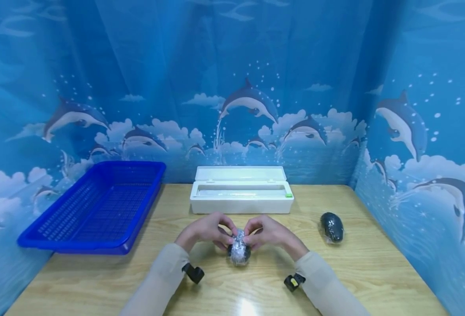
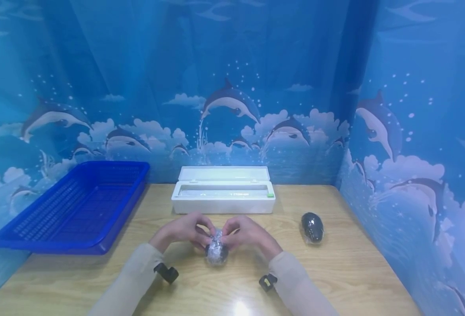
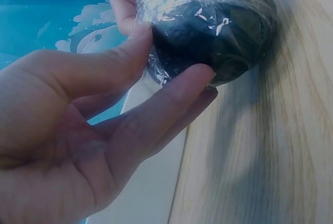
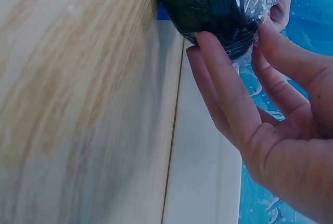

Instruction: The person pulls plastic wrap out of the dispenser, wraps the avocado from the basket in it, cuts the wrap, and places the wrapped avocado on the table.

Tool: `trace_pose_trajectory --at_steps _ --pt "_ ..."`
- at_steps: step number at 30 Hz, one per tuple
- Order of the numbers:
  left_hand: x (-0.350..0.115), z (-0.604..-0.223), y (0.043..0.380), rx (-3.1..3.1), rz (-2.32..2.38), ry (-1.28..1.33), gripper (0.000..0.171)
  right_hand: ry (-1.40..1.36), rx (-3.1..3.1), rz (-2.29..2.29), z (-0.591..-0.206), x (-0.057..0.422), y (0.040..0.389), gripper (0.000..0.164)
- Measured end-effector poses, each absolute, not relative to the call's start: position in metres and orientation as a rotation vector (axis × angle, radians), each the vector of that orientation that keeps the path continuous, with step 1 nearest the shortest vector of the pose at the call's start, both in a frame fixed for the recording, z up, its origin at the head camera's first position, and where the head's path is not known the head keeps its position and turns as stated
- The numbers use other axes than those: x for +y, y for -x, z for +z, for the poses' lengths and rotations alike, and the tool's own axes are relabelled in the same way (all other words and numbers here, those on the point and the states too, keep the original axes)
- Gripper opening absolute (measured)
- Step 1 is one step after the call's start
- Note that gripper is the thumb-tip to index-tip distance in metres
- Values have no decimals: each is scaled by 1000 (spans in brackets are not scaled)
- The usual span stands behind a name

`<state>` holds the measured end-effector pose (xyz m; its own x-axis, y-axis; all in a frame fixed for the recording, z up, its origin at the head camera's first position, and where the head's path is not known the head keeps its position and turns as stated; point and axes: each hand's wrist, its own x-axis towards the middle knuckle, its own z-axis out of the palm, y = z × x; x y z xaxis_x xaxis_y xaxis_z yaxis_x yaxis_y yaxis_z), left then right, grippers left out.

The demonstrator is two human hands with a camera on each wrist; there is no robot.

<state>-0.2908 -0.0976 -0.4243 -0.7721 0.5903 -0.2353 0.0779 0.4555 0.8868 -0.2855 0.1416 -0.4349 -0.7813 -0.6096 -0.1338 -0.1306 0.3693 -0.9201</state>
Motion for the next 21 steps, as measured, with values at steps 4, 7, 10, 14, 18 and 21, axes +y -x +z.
trace_pose_trajectory --at_steps 4,7,10,14,18,21 --pt "-98 -424 290 2182 1288 -552 20 625 2188 -1381 -435 141 285 13" --pt "-99 -425 290 2173 1279 -522 28 602 2182 -1363 -434 141 284 13" --pt "-100 -426 290 2164 1251 -483 43 561 2147 -1379 -433 141 283 16" --pt "-102 -427 290 2165 1190 -470 56 496 2079 -1422 -432 140 280 28" --pt "-102 -427 290 2171 1165 -507 54 460 2050 -1395 -433 140 279 45" --pt "-102 -426 289 2175 1173 -547 51 471 2032 -1361 -434 140 279 50"
